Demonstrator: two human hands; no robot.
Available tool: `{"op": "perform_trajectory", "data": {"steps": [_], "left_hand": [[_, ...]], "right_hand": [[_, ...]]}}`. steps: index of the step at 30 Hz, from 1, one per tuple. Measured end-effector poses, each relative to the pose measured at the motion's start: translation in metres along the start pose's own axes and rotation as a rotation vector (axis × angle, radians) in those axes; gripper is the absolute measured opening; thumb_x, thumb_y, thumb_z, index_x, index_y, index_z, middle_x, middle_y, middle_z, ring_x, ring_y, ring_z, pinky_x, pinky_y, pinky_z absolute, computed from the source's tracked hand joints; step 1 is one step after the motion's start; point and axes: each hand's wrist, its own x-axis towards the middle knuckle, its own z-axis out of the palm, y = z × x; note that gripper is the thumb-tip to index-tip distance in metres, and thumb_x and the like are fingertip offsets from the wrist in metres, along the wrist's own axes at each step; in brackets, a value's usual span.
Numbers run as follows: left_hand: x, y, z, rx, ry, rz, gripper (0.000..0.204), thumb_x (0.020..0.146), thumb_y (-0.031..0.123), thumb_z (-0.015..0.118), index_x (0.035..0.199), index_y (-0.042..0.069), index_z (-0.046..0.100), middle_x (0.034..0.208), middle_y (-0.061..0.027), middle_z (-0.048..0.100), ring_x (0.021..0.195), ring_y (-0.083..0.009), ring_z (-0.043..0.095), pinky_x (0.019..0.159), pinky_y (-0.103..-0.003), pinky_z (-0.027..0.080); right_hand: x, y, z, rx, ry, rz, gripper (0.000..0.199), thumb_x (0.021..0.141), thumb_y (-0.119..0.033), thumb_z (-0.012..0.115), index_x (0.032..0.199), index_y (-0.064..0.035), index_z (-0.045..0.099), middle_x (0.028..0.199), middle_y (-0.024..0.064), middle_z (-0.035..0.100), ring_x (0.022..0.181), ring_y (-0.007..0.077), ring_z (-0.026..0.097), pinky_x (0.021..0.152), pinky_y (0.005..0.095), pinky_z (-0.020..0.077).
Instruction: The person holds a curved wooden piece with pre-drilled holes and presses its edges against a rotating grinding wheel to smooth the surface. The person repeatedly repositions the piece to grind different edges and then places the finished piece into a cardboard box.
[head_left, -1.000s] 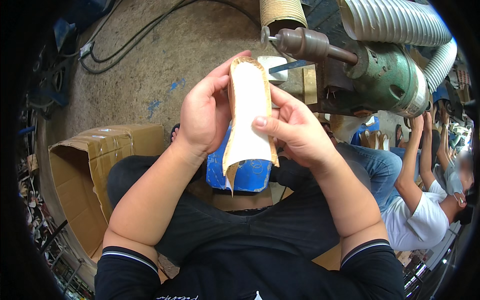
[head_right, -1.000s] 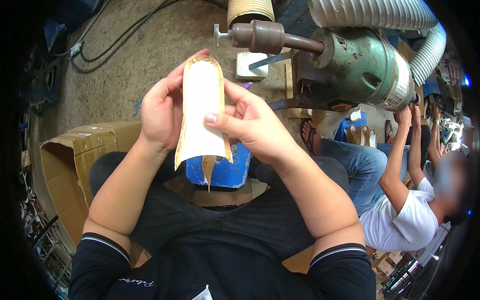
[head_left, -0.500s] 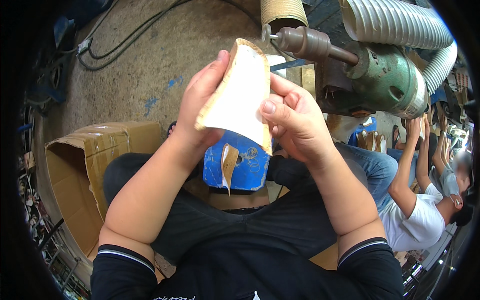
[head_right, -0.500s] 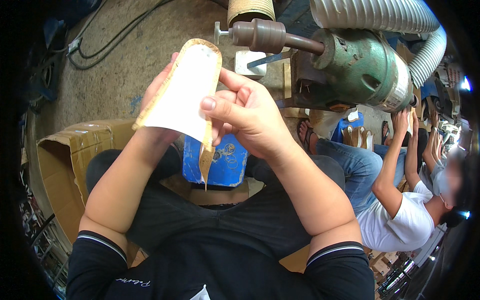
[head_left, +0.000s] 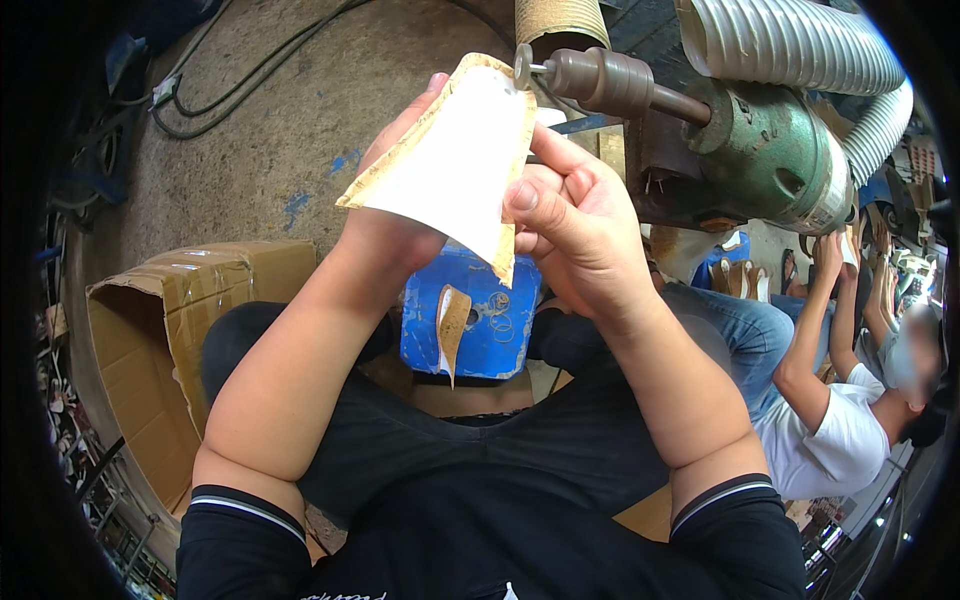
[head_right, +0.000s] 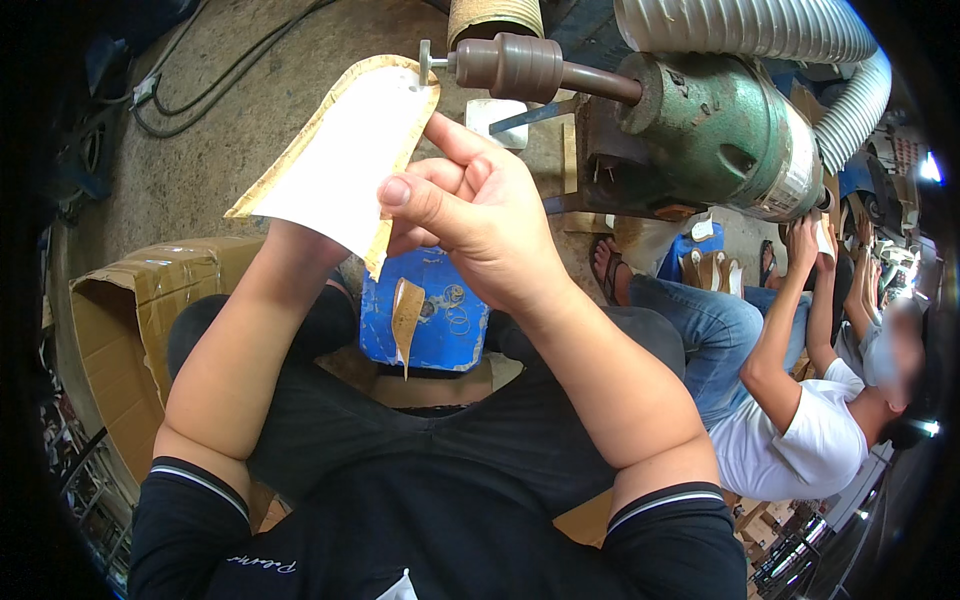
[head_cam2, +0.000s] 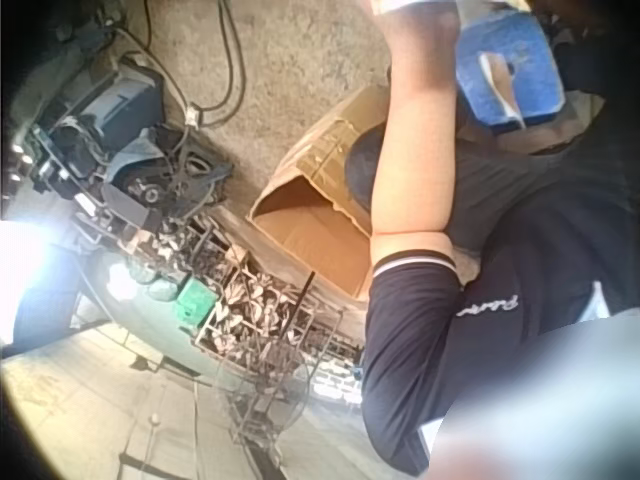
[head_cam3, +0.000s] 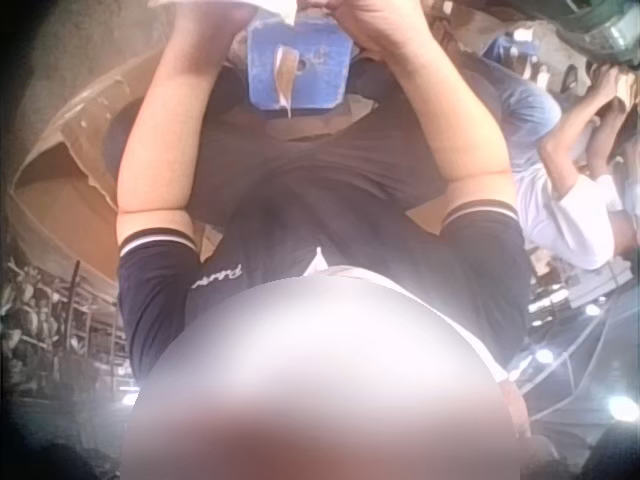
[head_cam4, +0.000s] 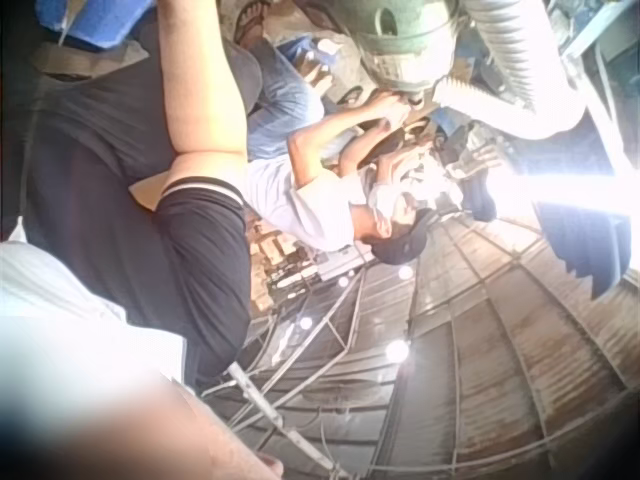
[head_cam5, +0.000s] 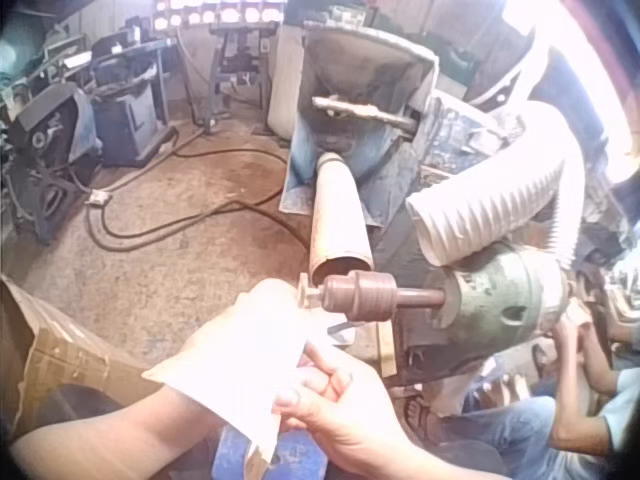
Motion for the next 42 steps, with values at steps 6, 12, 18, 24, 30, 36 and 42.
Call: {"op": "perform_trajectory", "data": {"steps": [6, 12, 18, 24, 30, 36, 42], "left_hand": [[0.001, 0.000, -0.003, 0.081, -0.013, 0.074, 0.038, 0.116, 0.036, 0.050, 0.129, 0.005, 0.066, 0.114, -0.0086, 0.073, 0.100, -0.0163, 0.074, 0.086, -0.033, 0.063], [-0.004, -0.001, 0.000, 0.155, -0.023, 0.146, 0.037, 0.116, 0.035, 0.050, 0.129, 0.004, 0.065, 0.114, -0.0089, 0.073, 0.100, -0.0169, 0.073, 0.087, -0.033, 0.063], [-0.002, -0.001, -0.004, 0.126, -0.141, 0.175, 0.038, 0.116, 0.036, 0.049, 0.130, 0.004, 0.065, 0.115, -0.0085, 0.073, 0.101, -0.0171, 0.073, 0.088, -0.034, 0.062], [0.003, -0.001, -0.007, 0.107, -0.135, 0.174, 0.039, 0.117, 0.035, 0.047, 0.132, 0.004, 0.064, 0.117, -0.0090, 0.073, 0.104, -0.0174, 0.073, 0.090, -0.035, 0.062], [0.006, 0.003, -0.005, 0.096, -0.131, 0.160, 0.040, 0.117, 0.035, 0.048, 0.133, 0.002, 0.064, 0.118, -0.0104, 0.073, 0.106, -0.0185, 0.073, 0.091, -0.035, 0.062], [0.008, 0.004, 0.003, 0.172, 0.090, 0.151, 0.039, 0.115, 0.035, 0.052, 0.130, 0.001, 0.067, 0.115, -0.0111, 0.075, 0.102, -0.0185, 0.075, 0.090, -0.034, 0.062], [0.015, 0.007, 0.006, 0.213, 0.153, 0.167, 0.038, 0.113, 0.034, 0.055, 0.124, 0.000, 0.069, 0.111, -0.0109, 0.076, 0.099, -0.0179, 0.075, 0.088, -0.032, 0.061]], "right_hand": [[0.001, -0.001, 0.002, -0.044, -0.028, -0.003, 0.082, 0.095, -0.021, 0.085, 0.158, 0.0052, 0.040, 0.115, 0.0100, 0.075, 0.097, 0.0105, 0.073, 0.076, 0.0218, 0.0598], [0.002, -0.002, 0.005, -0.014, -0.055, -0.005, 0.082, 0.094, -0.020, 0.086, 0.158, 0.0056, 0.040, 0.112, 0.0086, 0.075, 0.093, 0.0083, 0.070, 0.071, 0.0185, 0.0546], [0.003, -0.001, 0.004, -0.039, -0.066, -0.012, 0.081, 0.095, -0.022, 0.085, 0.157, 0.0056, 0.041, 0.113, 0.0083, 0.074, 0.095, 0.0090, 0.071, 0.074, 0.0193, 0.0563], [0.009, 0.004, 0.004, 0.003, -0.020, -0.033, 0.075, 0.093, -0.020, 0.087, 0.153, 0.0027, 0.047, 0.102, 0.0057, 0.078, 0.091, 0.0110, 0.076, 0.076, 0.0282, 0.0652], [0.010, 0.003, 0.004, 0.000, -0.005, -0.031, 0.074, 0.094, -0.018, 0.086, 0.153, 0.0028, 0.046, 0.102, 0.0057, 0.078, 0.092, 0.0118, 0.076, 0.079, 0.0294, 0.0652], [0.013, 0.004, 0.002, 0.008, -0.009, -0.033, 0.076, 0.094, -0.015, 0.085, 0.154, 0.0051, 0.043, 0.100, 0.0068, 0.077, 0.093, 0.0133, 0.077, 0.081, 0.0310, 0.0654], [0.016, 0.003, -0.001, 0.001, -0.009, -0.035, 0.079, 0.093, -0.015, 0.084, 0.156, 0.0053, 0.041, 0.102, 0.0088, 0.078, 0.093, 0.0139, 0.077, 0.081, 0.0317, 0.0654]]}}
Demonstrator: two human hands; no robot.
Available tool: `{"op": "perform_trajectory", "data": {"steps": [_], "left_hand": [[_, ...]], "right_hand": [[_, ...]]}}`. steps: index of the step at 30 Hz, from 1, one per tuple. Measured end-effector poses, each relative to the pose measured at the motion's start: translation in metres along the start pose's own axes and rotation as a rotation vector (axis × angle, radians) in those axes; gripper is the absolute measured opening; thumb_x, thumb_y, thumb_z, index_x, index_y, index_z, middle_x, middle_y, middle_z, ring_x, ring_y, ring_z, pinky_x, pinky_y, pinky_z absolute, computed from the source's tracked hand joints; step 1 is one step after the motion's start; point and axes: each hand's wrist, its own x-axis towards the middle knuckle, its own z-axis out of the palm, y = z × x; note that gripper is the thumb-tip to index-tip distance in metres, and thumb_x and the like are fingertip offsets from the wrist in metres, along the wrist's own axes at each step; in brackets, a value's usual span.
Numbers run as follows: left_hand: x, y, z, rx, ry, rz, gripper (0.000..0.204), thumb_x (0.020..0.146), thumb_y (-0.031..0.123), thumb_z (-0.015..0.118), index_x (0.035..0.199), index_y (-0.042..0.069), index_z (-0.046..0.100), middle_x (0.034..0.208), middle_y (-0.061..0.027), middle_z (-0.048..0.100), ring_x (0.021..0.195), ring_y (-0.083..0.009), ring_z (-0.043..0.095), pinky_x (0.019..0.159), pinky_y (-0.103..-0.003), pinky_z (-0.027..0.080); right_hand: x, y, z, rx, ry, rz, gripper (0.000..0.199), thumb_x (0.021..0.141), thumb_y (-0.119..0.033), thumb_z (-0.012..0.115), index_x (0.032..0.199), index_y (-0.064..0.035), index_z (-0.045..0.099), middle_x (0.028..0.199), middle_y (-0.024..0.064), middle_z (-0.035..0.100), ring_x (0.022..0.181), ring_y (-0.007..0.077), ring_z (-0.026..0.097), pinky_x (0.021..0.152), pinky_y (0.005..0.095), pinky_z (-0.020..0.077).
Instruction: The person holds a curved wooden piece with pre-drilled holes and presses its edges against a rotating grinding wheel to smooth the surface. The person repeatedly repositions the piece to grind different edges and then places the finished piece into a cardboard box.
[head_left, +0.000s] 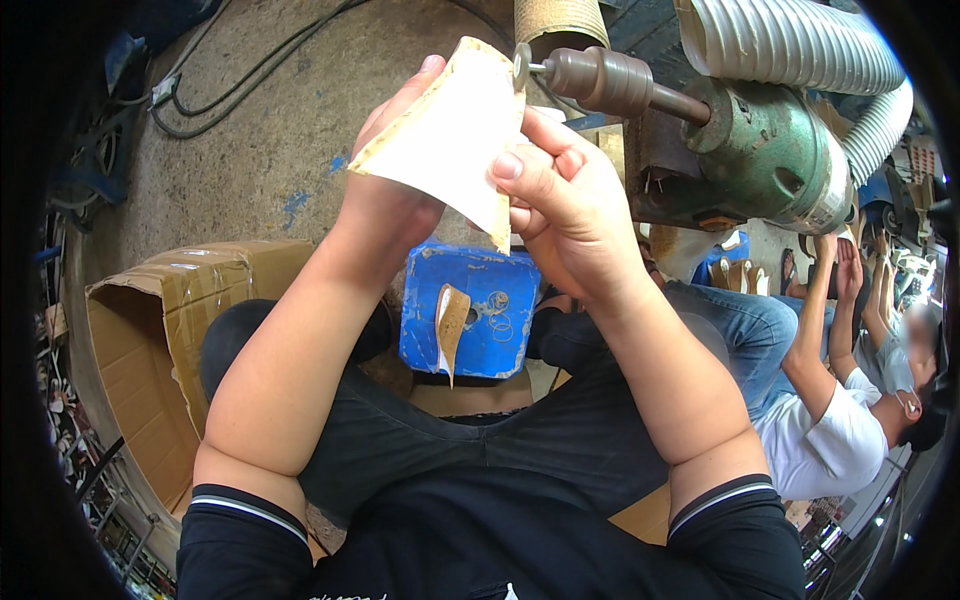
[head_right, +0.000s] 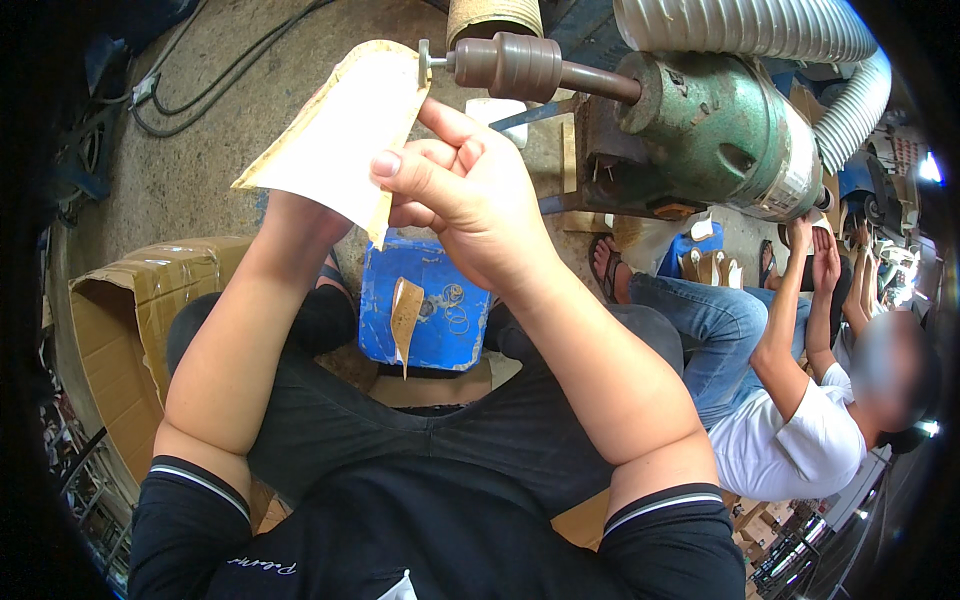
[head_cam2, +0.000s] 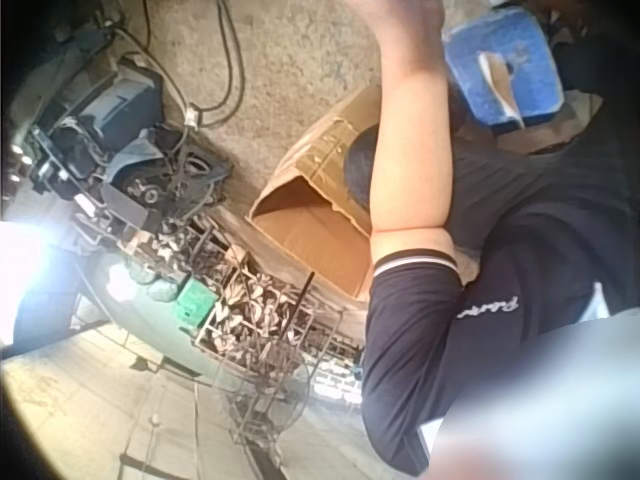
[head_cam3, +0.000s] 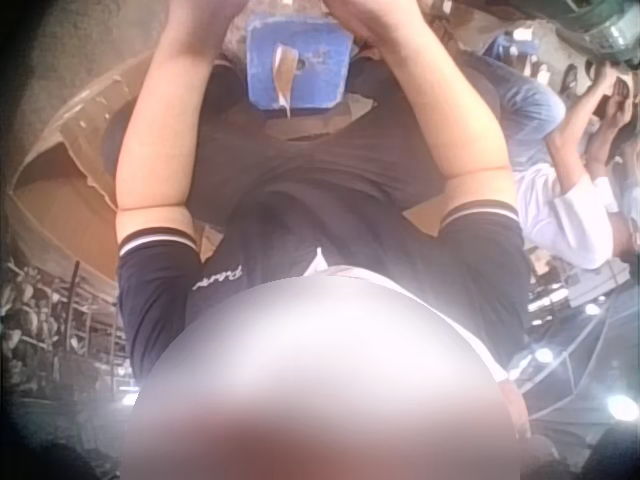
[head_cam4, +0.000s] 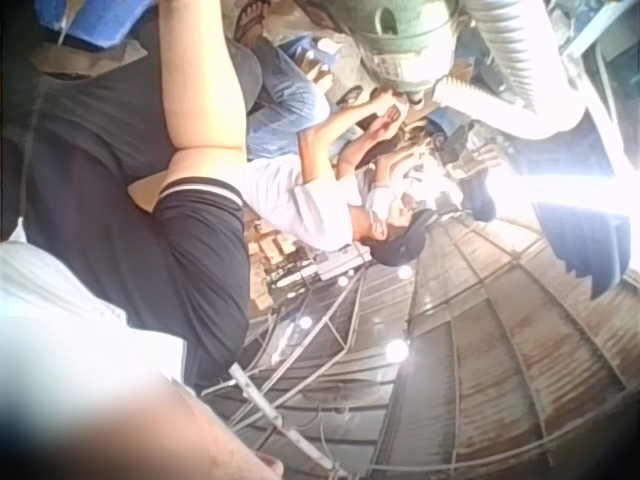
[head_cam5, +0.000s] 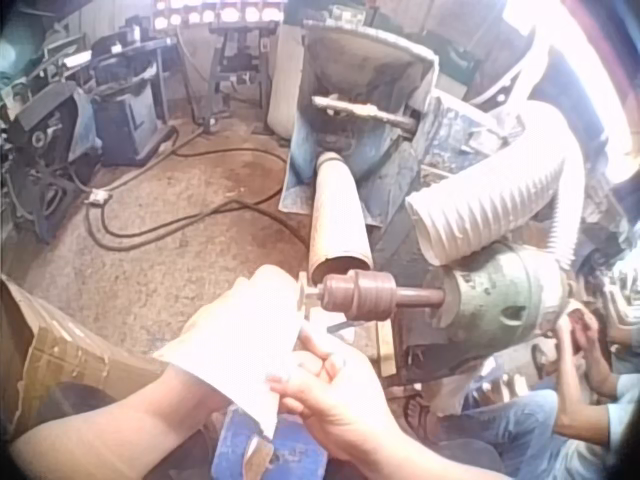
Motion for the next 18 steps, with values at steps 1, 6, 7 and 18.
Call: {"op": "perform_trajectory", "data": {"steps": [1, 6, 7, 18], "left_hand": [[0.001, 0.000, -0.001, -0.007, -0.010, 0.006, 0.038, 0.113, 0.034, 0.056, 0.124, 0.000, 0.070, 0.110, -0.0108, 0.076, 0.098, -0.0177, 0.075, 0.087, -0.032, 0.060], [0.012, 0.001, -0.012, 0.068, -0.065, -0.011, 0.046, 0.112, 0.036, 0.057, 0.141, 0.001, 0.060, 0.128, -0.0128, 0.071, 0.111, -0.0194, 0.073, 0.093, -0.034, 0.062], [0.014, 0.001, -0.014, 0.054, -0.133, 0.010, 0.045, 0.113, 0.036, 0.056, 0.140, 0.001, 0.061, 0.126, -0.0124, 0.072, 0.109, -0.0187, 0.073, 0.092, -0.034, 0.062], [0.023, 0.000, -0.002, 0.180, 0.011, 0.014, 0.041, 0.115, 0.035, 0.050, 0.133, 0.001, 0.065, 0.114, -0.0100, 0.075, 0.099, -0.0157, 0.075, 0.084, -0.031, 0.061]], "right_hand": [[0.000, 0.000, -0.001, 0.001, -0.017, -0.004, 0.075, 0.095, -0.015, 0.081, 0.156, 0.0051, 0.043, 0.112, 0.0092, 0.075, 0.099, 0.0130, 0.075, 0.084, 0.0299, 0.0644], [0.004, 0.002, -0.008, -0.034, -0.030, -0.005, 0.067, 0.098, -0.014, 0.076, 0.155, 0.0055, 0.045, 0.130, 0.0107, 0.069, 0.107, 0.0122, 0.073, 0.089, 0.0286, 0.0637], [0.005, 0.003, -0.010, -0.043, -0.026, -0.002, 0.067, 0.098, -0.014, 0.076, 0.154, 0.0053, 0.046, 0.130, 0.0108, 0.069, 0.107, 0.0126, 0.073, 0.089, 0.0288, 0.0639], [0.011, 0.006, -0.018, -0.003, 0.062, 0.053, 0.062, 0.097, -0.014, 0.078, 0.150, 0.0012, 0.049, 0.117, 0.0100, 0.076, 0.096, 0.0136, 0.075, 0.084, 0.0314, 0.0632]]}}
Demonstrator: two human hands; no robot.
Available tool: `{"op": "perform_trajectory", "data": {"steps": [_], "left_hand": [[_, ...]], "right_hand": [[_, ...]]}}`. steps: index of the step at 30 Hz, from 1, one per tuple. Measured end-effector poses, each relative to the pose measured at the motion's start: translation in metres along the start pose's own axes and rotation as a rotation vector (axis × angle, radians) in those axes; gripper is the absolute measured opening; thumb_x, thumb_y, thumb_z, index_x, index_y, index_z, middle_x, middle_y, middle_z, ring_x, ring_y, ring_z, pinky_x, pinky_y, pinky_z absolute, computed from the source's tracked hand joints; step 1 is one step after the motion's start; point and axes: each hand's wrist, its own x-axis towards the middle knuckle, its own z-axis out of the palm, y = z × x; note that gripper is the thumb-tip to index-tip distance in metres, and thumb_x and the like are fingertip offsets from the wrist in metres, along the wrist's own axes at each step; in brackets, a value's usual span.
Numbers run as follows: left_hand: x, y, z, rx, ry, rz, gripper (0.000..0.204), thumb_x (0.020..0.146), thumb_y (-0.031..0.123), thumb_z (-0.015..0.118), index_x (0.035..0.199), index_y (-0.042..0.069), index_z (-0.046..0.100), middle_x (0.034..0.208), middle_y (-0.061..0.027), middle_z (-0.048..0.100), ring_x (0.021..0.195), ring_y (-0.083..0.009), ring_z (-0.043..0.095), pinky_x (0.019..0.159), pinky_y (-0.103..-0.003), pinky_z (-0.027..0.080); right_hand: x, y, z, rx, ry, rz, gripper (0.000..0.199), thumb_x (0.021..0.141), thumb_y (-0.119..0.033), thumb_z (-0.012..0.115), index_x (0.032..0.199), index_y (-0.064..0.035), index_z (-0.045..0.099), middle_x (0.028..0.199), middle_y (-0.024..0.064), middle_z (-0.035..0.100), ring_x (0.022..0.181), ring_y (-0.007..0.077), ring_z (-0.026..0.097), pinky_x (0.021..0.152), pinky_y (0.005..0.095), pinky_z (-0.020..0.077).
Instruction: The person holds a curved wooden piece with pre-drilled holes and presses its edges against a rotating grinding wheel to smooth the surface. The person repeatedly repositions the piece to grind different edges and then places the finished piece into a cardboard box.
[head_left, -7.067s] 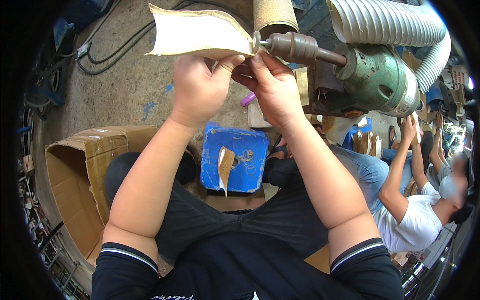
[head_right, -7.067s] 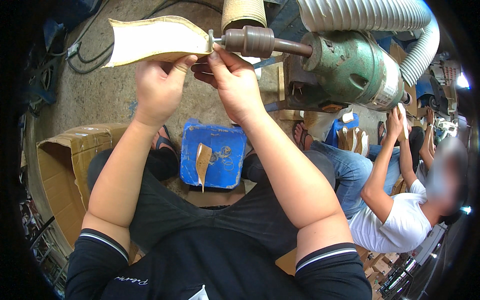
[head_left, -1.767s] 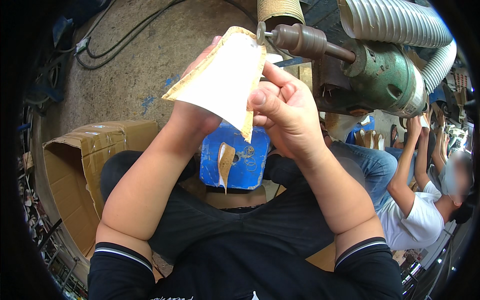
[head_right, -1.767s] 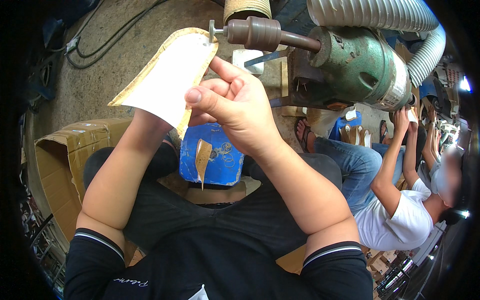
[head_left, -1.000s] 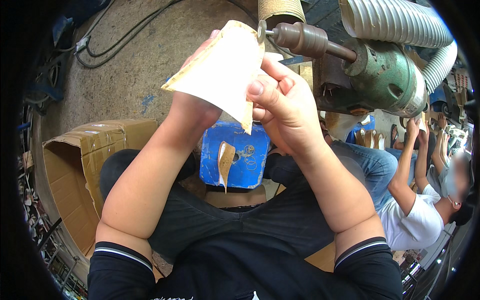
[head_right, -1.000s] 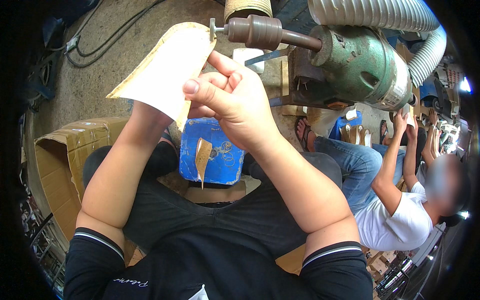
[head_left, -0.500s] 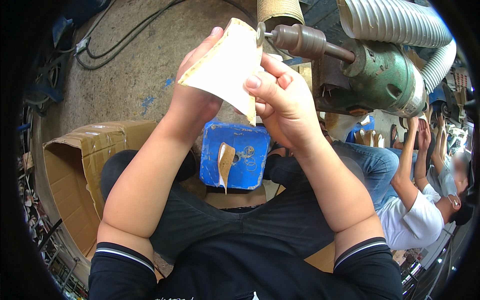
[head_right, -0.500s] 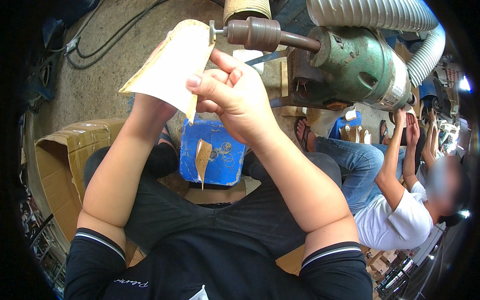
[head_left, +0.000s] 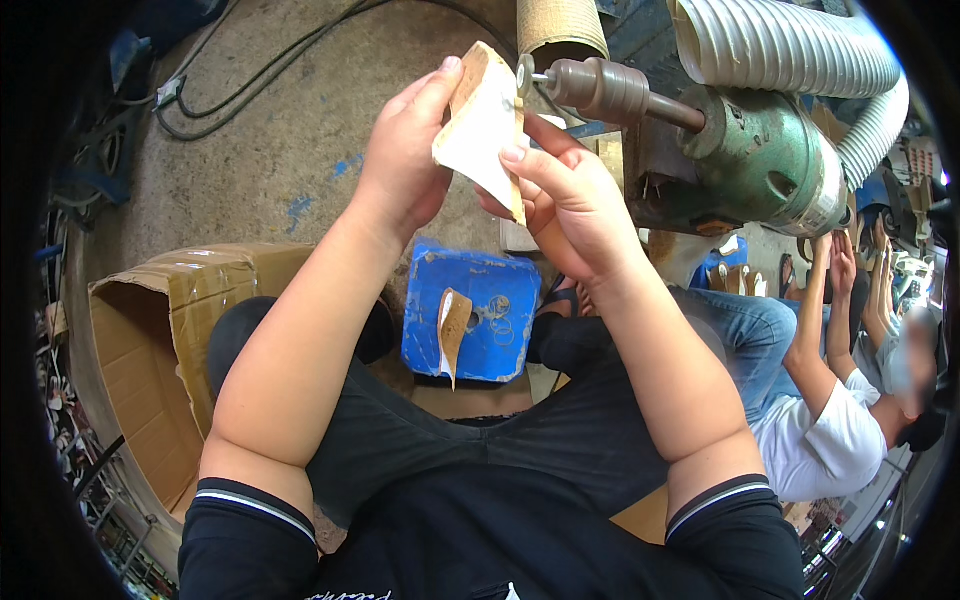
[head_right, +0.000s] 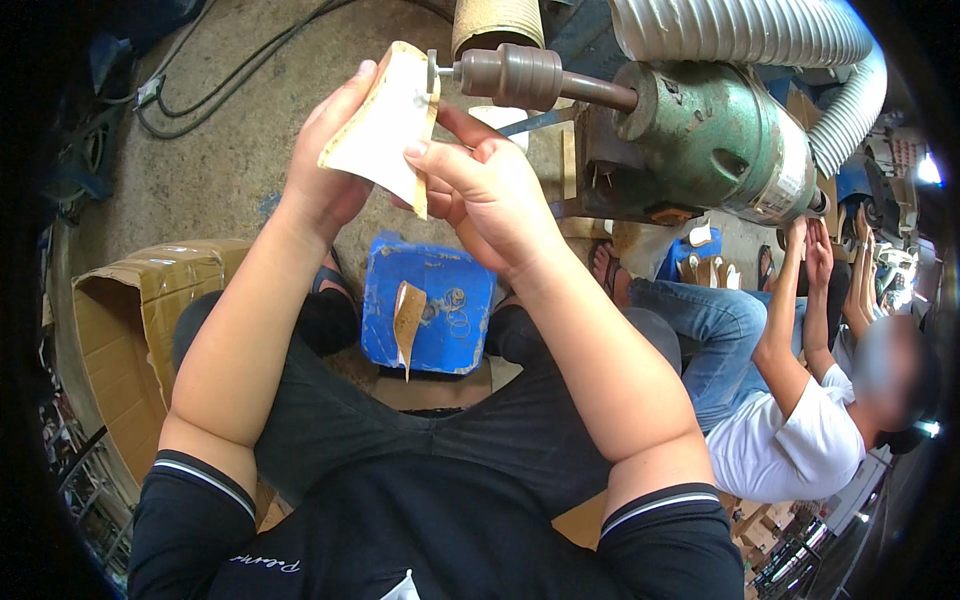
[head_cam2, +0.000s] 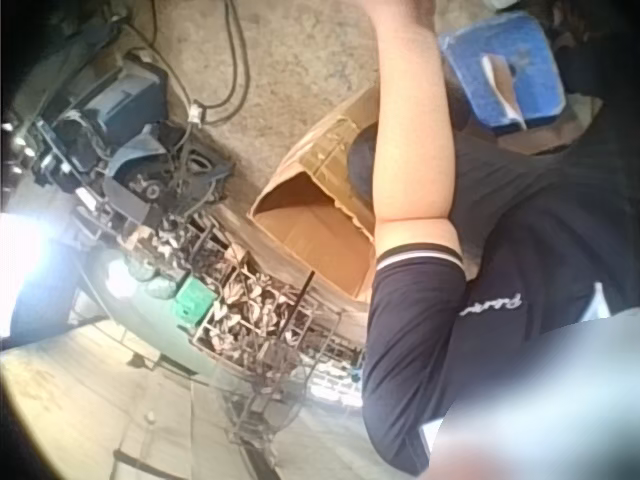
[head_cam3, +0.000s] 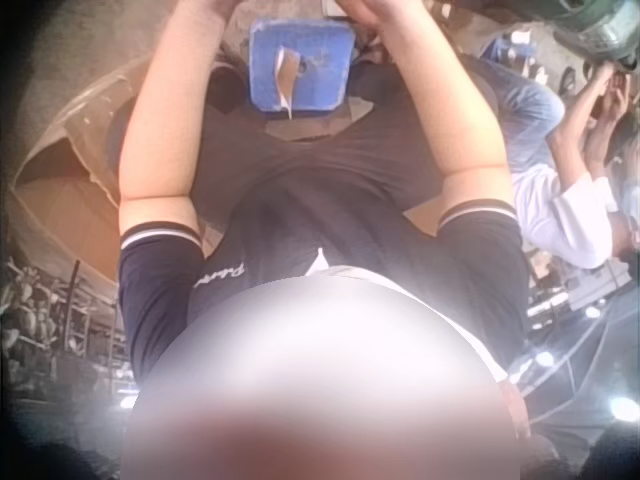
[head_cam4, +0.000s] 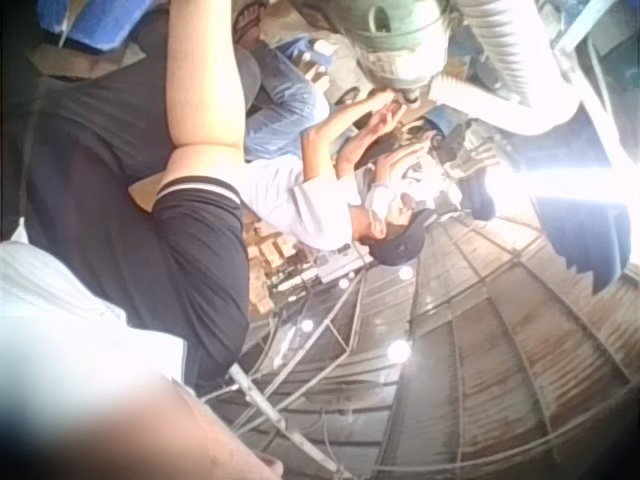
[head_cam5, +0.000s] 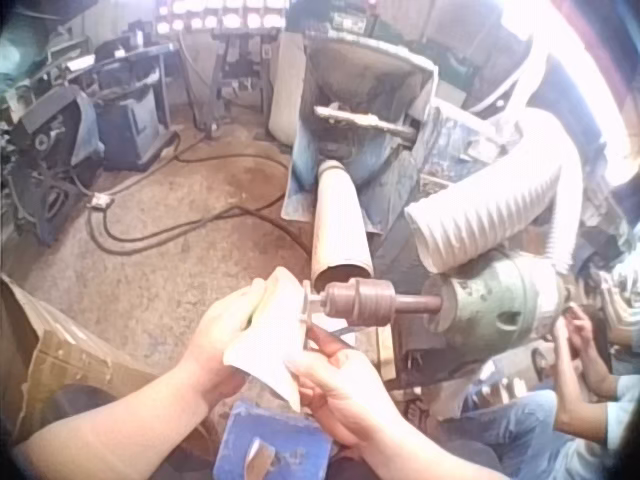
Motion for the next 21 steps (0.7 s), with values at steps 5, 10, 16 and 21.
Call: {"op": "perform_trajectory", "data": {"steps": [5, 10, 16, 21], "left_hand": [[-0.012, -0.008, -0.001, -0.050, 0.016, -0.062, 0.043, 0.117, 0.035, 0.045, 0.136, 0.001, 0.064, 0.117, -0.0102, 0.075, 0.101, -0.0164, 0.075, 0.088, -0.032, 0.061], [-0.028, -0.006, 0.004, -0.231, -0.013, -0.135, 0.041, 0.117, 0.032, 0.043, 0.140, 0.002, 0.061, 0.124, -0.0109, 0.073, 0.109, -0.0184, 0.073, 0.097, -0.035, 0.059], [-0.038, -0.001, 0.012, -0.165, 0.044, -0.035, 0.040, 0.117, 0.028, 0.045, 0.145, 0.003, 0.055, 0.134, -0.0119, 0.068, 0.121, -0.0206, 0.068, 0.104, -0.038, 0.056], [-0.034, -0.002, 0.011, -0.130, 0.025, -0.027, 0.045, 0.117, 0.035, 0.044, 0.147, 0.003, 0.054, 0.133, -0.0124, 0.070, 0.120, -0.0209, 0.070, 0.102, -0.038, 0.059]], "right_hand": [[-0.009, -0.001, -0.008, -0.036, -0.024, 0.079, 0.065, 0.098, -0.011, 0.076, 0.154, 0.0033, 0.047, 0.128, 0.0128, 0.072, 0.105, 0.0175, 0.075, 0.091, 0.0340, 0.0642], [-0.015, -0.004, -0.010, -0.037, -0.016, 0.099, 0.072, 0.097, -0.008, 0.077, 0.158, 0.0067, 0.042, 0.121, 0.0119, 0.075, 0.102, 0.0160, 0.075, 0.088, 0.0321, 0.0636], [-0.023, -0.009, -0.002, -0.052, 0.019, 0.072, 0.084, 0.096, -0.007, 0.079, 0.163, 0.0094, 0.031, 0.109, 0.0115, 0.077, 0.092, 0.0165, 0.076, 0.080, 0.0302, 0.0637], [-0.034, -0.018, 0.001, -0.086, -0.005, 0.100, 0.086, 0.096, -0.006, 0.080, 0.165, 0.0072, 0.031, 0.108, 0.0125, 0.077, 0.085, 0.0174, 0.076, 0.075, 0.0303, 0.0640]]}}
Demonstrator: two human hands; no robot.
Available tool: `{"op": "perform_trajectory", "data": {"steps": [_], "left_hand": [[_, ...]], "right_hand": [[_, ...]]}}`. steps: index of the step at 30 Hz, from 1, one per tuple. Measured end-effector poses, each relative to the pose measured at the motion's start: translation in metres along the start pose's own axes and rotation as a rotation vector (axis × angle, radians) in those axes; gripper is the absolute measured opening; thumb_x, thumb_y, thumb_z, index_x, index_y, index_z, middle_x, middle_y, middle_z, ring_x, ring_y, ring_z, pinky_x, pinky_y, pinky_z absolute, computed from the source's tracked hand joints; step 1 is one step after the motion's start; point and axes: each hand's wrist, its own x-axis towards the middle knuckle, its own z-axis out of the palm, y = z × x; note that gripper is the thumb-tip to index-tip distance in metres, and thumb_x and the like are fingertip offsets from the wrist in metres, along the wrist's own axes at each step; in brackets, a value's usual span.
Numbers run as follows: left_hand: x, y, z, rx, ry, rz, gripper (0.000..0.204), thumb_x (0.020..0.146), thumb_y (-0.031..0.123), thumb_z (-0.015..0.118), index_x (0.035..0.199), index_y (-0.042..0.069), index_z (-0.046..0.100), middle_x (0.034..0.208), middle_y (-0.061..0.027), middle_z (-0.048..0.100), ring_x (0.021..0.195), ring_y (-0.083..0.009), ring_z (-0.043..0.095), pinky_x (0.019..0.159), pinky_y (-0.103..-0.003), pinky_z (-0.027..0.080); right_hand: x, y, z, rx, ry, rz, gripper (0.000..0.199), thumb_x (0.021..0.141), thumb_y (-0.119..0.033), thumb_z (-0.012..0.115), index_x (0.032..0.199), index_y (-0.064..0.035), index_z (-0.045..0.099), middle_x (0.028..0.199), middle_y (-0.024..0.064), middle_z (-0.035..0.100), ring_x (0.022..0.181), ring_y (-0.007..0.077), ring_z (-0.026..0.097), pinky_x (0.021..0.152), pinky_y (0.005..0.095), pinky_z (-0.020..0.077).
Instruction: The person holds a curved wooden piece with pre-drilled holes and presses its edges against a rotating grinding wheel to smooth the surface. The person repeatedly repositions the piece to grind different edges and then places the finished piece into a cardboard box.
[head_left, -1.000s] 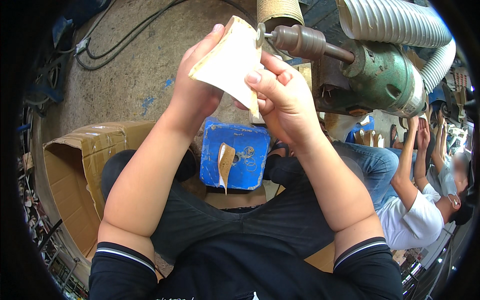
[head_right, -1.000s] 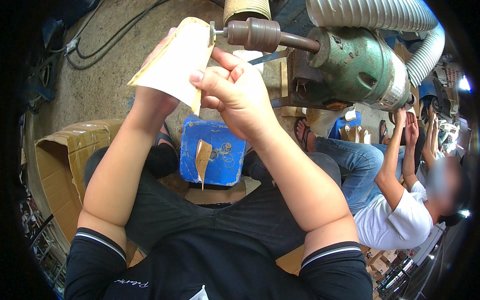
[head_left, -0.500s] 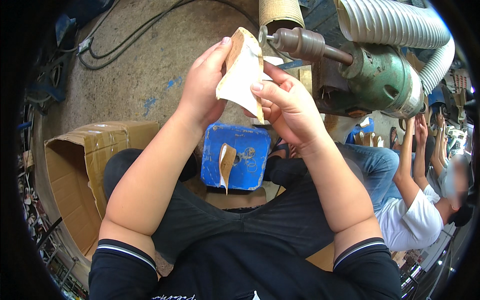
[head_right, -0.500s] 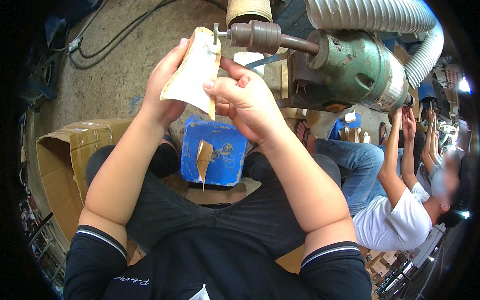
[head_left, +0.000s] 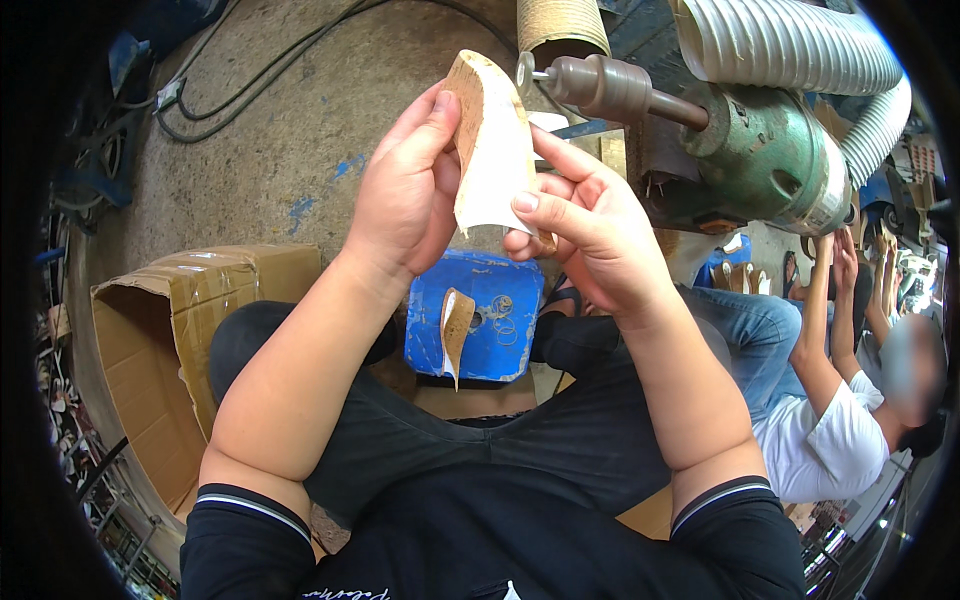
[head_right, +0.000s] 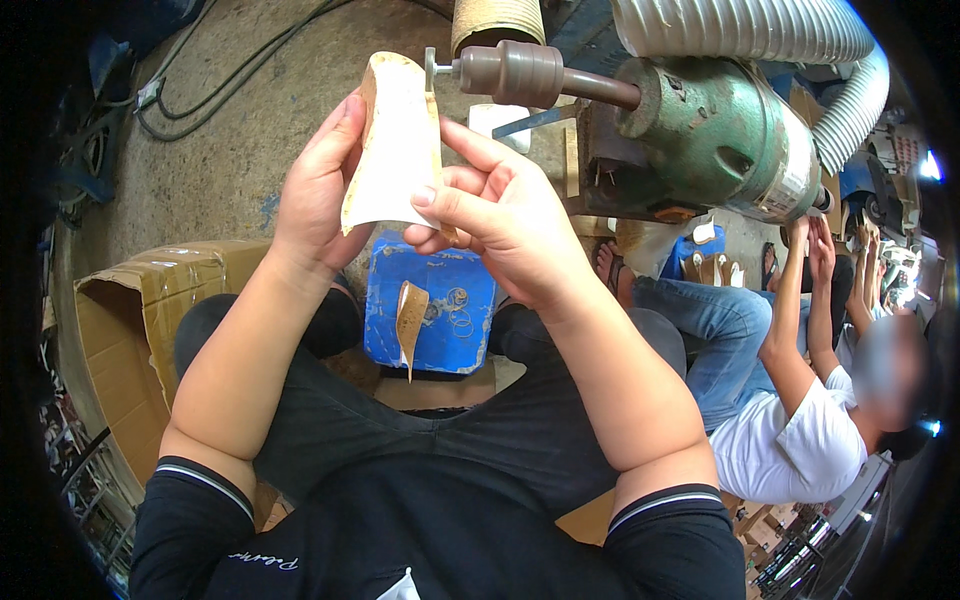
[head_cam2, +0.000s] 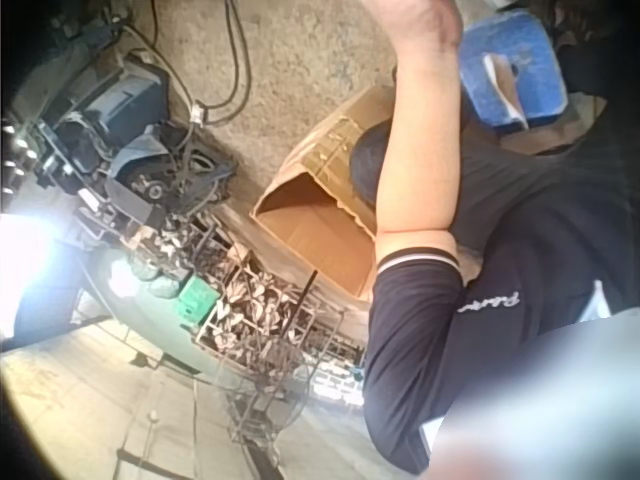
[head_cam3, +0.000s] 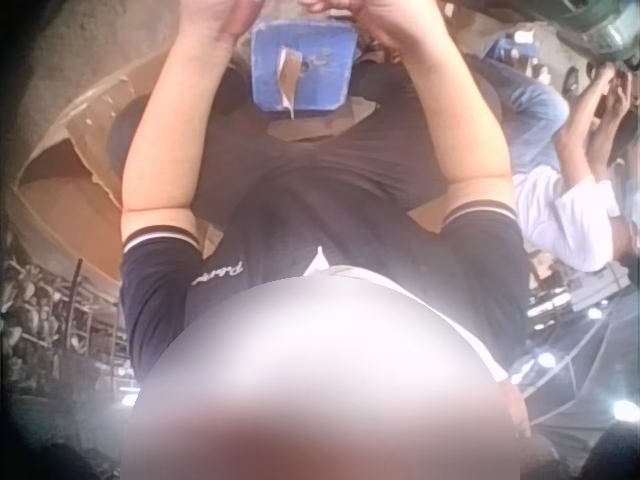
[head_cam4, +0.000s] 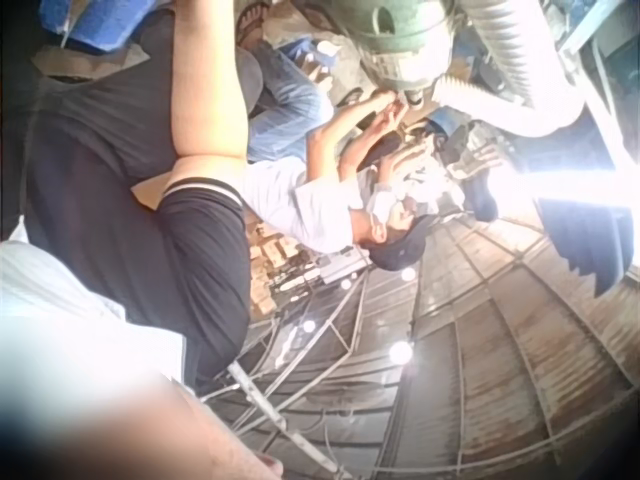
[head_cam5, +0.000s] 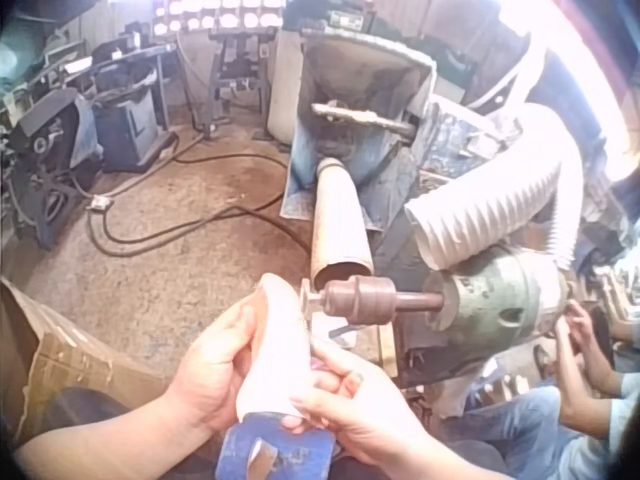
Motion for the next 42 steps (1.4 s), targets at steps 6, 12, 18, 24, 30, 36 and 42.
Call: {"op": "perform_trajectory", "data": {"steps": [6, 12, 18, 24, 30, 36, 42], "left_hand": [[0.003, -0.001, 0.001, 0.009, -0.021, 0.002, 0.044, 0.118, 0.036, 0.043, 0.145, 0.004, 0.056, 0.128, -0.0116, 0.071, 0.114, -0.0197, 0.072, 0.101, -0.038, 0.059], [0.004, 0.001, 0.003, -0.033, -0.052, 0.003, 0.046, 0.117, 0.039, 0.044, 0.142, 0.003, 0.058, 0.125, -0.0112, 0.072, 0.113, -0.0192, 0.072, 0.100, -0.037, 0.059], [0.009, 0.001, -0.001, -0.025, -0.063, 0.009, 0.048, 0.117, 0.040, 0.045, 0.141, 0.001, 0.058, 0.125, -0.0114, 0.072, 0.113, -0.0194, 0.072, 0.100, -0.037, 0.058], [0.014, 0.000, -0.002, -0.020, -0.062, 0.026, 0.050, 0.118, 0.041, 0.043, 0.142, 0.000, 0.058, 0.126, -0.0124, 0.072, 0.115, -0.0204, 0.071, 0.101, -0.038, 0.057], [0.020, 0.001, -0.003, -0.027, -0.028, -0.001, 0.051, 0.118, 0.041, 0.041, 0.141, -0.001, 0.058, 0.127, -0.0134, 0.072, 0.114, -0.0219, 0.071, 0.099, -0.039, 0.057], [0.027, 0.002, -0.003, -0.051, -0.011, -0.001, 0.050, 0.118, 0.041, 0.041, 0.139, 0.000, 0.060, 0.124, -0.0128, 0.073, 0.114, -0.0227, 0.071, 0.100, -0.040, 0.057], [0.037, 0.003, -0.007, 0.006, 0.008, -0.022, 0.051, 0.118, 0.042, 0.040, 0.139, 0.000, 0.060, 0.123, -0.0122, 0.073, 0.111, -0.0226, 0.072, 0.096, -0.040, 0.058]], "right_hand": [[0.001, -0.003, 0.001, 0.027, 0.006, -0.043, 0.086, 0.096, -0.005, 0.080, 0.165, 0.0071, 0.029, 0.106, 0.0120, 0.077, 0.082, 0.0159, 0.075, 0.072, 0.0299, 0.0633], [0.004, -0.003, 0.001, 0.032, 0.006, -0.081, 0.084, 0.096, -0.002, 0.078, 0.165, 0.0078, 0.030, 0.105, 0.0117, 0.076, 0.079, 0.0142, 0.074, 0.072, 0.0288, 0.0619], [0.008, -0.002, 0.000, 0.080, -0.008, -0.099, 0.084, 0.096, -0.002, 0.077, 0.165, 0.0073, 0.030, 0.107, 0.0114, 0.076, 0.079, 0.0140, 0.074, 0.073, 0.0286, 0.0615], [0.012, -0.001, 0.000, 0.074, -0.006, -0.114, 0.082, 0.097, -0.004, 0.077, 0.164, 0.0071, 0.031, 0.108, 0.0112, 0.076, 0.080, 0.0144, 0.074, 0.075, 0.0286, 0.0616], [0.019, 0.003, 0.000, 0.040, 0.038, -0.138, 0.071, 0.098, -0.007, 0.076, 0.159, 0.0066, 0.041, 0.114, 0.0131, 0.073, 0.081, 0.0142, 0.071, 0.076, 0.0291, 0.0614], [0.027, 0.006, -0.002, 0.066, 0.025, -0.162, 0.066, 0.099, -0.008, 0.076, 0.157, 0.0026, 0.046, 0.116, 0.0110, 0.071, 0.084, 0.0157, 0.071, 0.079, 0.0320, 0.0618], [0.037, 0.009, -0.006, 0.086, 0.029, -0.209, 0.070, 0.099, -0.010, 0.077, 0.156, 0.0067, 0.040, 0.107, 0.0154, 0.075, 0.085, 0.0194, 0.075, 0.078, 0.0341, 0.0646]]}}
